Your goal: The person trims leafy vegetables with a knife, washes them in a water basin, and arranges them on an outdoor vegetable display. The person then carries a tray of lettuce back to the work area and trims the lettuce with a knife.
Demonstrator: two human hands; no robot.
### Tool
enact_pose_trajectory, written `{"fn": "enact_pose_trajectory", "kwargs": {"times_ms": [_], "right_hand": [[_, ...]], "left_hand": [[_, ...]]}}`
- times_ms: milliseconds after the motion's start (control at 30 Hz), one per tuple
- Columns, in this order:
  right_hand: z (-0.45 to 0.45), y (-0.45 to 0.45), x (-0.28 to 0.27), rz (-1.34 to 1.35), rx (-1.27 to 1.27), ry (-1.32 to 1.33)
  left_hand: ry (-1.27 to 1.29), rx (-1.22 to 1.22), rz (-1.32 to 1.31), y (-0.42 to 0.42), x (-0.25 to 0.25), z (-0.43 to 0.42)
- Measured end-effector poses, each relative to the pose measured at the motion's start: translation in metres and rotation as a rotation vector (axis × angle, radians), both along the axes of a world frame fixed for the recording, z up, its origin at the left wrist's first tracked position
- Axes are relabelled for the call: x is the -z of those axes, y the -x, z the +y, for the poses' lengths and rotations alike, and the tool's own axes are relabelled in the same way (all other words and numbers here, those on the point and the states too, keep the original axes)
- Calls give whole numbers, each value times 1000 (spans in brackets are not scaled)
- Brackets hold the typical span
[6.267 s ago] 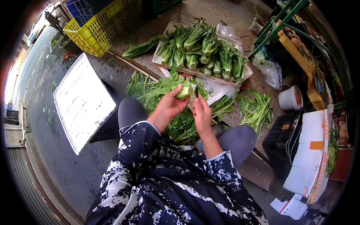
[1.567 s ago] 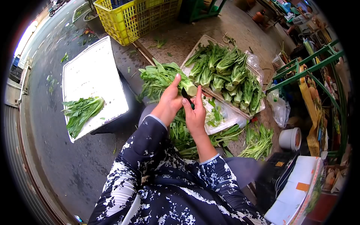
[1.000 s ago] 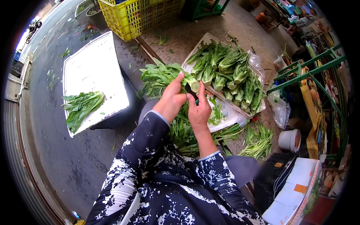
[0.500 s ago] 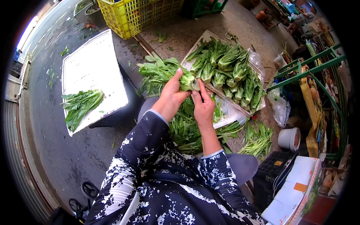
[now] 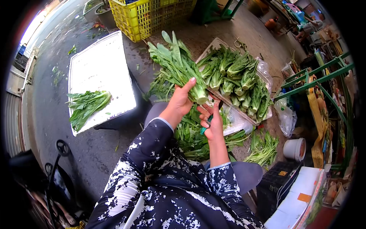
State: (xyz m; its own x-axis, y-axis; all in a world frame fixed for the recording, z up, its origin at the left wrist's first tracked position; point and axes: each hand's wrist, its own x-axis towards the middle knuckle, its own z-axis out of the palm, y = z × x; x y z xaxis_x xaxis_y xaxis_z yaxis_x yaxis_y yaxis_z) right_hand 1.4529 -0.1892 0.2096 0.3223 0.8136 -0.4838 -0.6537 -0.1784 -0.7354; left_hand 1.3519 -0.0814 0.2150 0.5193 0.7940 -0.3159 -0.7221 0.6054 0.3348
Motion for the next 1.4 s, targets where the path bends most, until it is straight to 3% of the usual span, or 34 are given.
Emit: {"fn": "enact_pose_trajectory", "kwargs": {"times_ms": [67,233,300,367,433,567,633,733,800,900,933,1000,1067,1100,1133,1167,1200,1233,1267,1300,1333,1400], "right_hand": [[9,4,-18,252,-151,-3],[11,4,-15,169,-101,-52],[10,5,-17,-15,-37,-61],[10,7,-11,-87,-37,-71],[15,18,1,-607,127,-190],[9,21,-1,-828,-43,-190],[9,20,2,-832,-57,-176],[13,12,10,-752,145,-135],[12,-8,26,-594,384,27],[1,-45,56,-468,460,234],[-11,-64,84,-362,457,245],[-28,-65,101,-94,373,392],[-50,-74,135,-185,184,639],[-55,-74,143,-187,163,640],[-61,-74,152,-178,65,604],[-64,-72,158,-165,-16,569],[-65,-69,159,-178,-45,590],[-64,-59,150,-231,-41,628],[-63,-52,146,-246,-34,614],[-63,-50,147,-231,2,589],[-53,-40,129,-281,33,610],[-32,-40,112,-360,80,588]], "left_hand": [[-197,-20,57,3,3,-5],[-368,37,76,20,4,-4],[-269,262,154,31,5,-2],[-190,201,223,36,6,-5],[-86,217,-33,37,21,-4],[-26,227,-30,36,49,-6],[0,248,-74,38,55,-3],[-33,274,-142,42,52,1],[-22,268,-177,49,44,5],[-61,111,-67,64,60,19],[-24,90,11,82,33,22],[-131,-30,-24,106,35,41],[-264,-147,8,138,33,64],[-280,-161,34,156,43,80],[-275,-156,109,179,40,92],[-256,-198,356,202,47,104],[-245,-143,411,236,91,132],[-941,-236,1002,264,92,121],[-1162,-307,1498,287,81,115],[-1065,-208,1504,304,65,111],[-919,-301,1106,320,90,122],[-141,-341,701,370,145,157]]}}
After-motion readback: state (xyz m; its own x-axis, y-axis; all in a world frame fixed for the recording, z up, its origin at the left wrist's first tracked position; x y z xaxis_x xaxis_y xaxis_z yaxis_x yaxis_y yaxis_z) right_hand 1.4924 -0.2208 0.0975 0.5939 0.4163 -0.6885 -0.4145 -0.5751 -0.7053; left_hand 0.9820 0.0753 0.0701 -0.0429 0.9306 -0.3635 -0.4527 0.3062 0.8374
